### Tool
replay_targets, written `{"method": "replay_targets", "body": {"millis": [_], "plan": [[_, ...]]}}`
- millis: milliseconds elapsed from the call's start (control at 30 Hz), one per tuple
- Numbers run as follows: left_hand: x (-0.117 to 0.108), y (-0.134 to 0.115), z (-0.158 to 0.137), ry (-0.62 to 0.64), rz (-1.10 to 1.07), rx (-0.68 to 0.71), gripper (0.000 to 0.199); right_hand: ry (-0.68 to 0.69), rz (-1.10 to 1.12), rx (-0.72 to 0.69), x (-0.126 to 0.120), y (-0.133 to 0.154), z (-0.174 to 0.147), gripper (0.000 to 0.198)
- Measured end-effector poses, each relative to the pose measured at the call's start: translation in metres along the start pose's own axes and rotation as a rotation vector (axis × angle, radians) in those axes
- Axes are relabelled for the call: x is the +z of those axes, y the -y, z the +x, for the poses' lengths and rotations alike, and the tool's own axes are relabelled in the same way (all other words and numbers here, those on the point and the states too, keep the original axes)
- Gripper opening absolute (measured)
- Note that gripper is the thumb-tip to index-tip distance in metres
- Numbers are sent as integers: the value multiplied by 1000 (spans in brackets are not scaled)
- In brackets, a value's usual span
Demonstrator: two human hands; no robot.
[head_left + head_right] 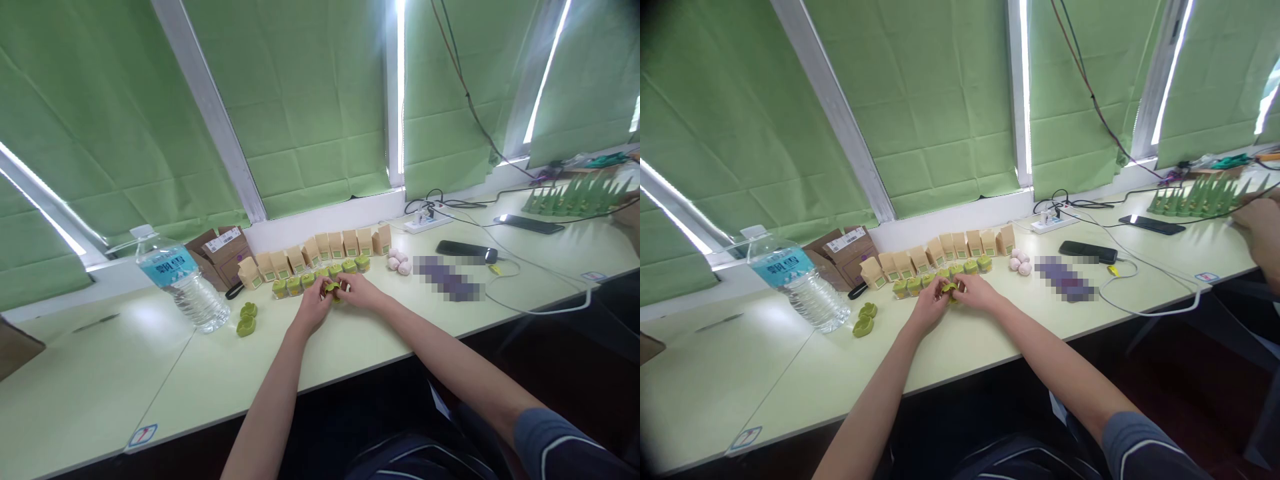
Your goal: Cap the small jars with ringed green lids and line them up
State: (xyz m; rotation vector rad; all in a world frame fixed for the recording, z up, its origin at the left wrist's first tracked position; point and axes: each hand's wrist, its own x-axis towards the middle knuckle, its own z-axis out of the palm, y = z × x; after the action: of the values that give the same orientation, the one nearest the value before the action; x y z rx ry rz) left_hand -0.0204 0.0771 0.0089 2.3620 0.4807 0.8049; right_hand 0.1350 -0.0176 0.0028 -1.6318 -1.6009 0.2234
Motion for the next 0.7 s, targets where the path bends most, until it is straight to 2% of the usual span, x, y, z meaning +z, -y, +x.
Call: {"method": "replay_targets", "body": {"millis": [300, 433, 600, 700], "plan": [[3, 6, 1, -52, -6, -11, 18, -25, 30, 7, 4, -4, 2, 7], [2, 2, -1, -31, -22, -1, 31, -42, 41, 17, 4, -8, 5, 8], [0, -7, -5, 11, -41, 49, 51, -128, 99, 72, 4, -11, 6, 15], [1, -7, -4, 5, -16, 38, 53, -106, 146, 74, 2, -8, 5, 22]]}}
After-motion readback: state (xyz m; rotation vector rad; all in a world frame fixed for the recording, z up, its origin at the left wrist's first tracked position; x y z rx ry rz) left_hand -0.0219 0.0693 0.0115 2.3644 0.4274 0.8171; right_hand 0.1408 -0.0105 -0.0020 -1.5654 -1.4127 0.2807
